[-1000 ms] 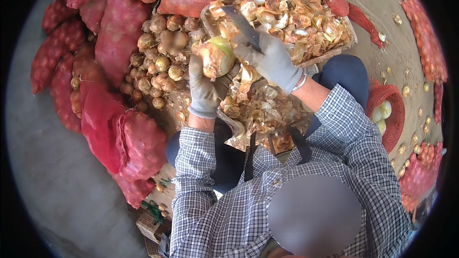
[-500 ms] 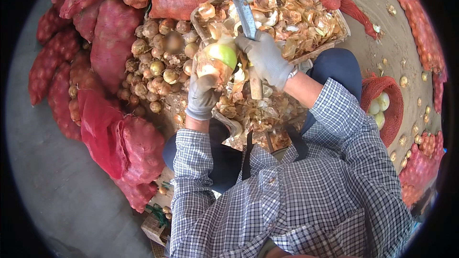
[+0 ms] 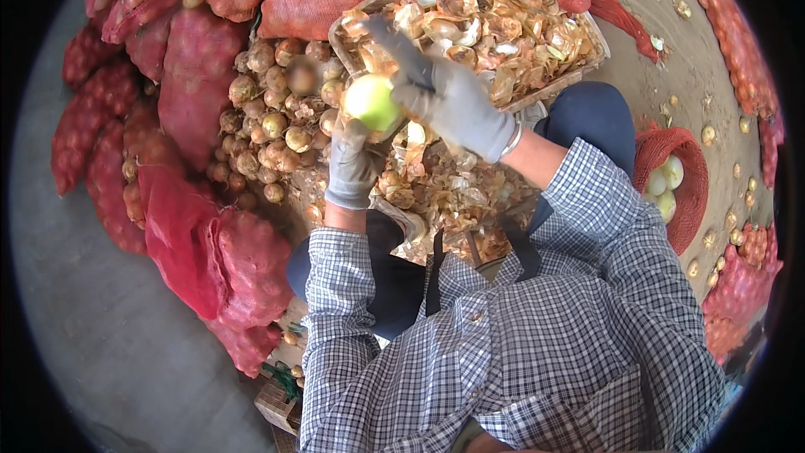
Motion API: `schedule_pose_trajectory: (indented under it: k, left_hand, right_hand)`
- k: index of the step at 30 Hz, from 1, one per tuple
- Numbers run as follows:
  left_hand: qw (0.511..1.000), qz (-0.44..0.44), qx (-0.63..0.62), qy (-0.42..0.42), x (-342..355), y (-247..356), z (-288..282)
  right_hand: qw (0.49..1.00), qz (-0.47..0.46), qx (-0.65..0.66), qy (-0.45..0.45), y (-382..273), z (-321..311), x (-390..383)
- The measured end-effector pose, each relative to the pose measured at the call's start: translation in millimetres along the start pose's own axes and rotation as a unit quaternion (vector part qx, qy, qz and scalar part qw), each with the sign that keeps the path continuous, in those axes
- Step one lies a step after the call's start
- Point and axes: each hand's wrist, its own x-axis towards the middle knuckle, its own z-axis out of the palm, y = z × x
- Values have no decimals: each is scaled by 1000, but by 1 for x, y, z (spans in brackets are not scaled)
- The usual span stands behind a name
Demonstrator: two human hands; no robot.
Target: The person sits on the floor and peels onions one by one using a small knife. They remove the outer layers and place the peeled onions into a nearby basket while discarding the skins into a separate container.
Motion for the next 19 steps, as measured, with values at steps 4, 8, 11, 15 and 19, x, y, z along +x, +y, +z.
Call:
schedule_pose_trajectory:
  k: [4,8,11,15,19]
  left_hand:
    - [997,14,-79,19,-4,3,3]
    - [996,-20,-86,30,-13,18,-2]
    - [1000,6,10,25,-11,39,11]
    - [998,-5,12,59,-7,33,-7]
    - [998,-23,10,61,-11,30,-15]
  right_hand:
    - [994,98,-20,47,-9,4,1]
    - [963,172,-202,49,10,-7,18]
    - [910,125,-394,-15,31,-20,22]
    - [881,-119,-448,-99,4,-22,6]
    - [835,-184,-508,-103,0,-22,-11]
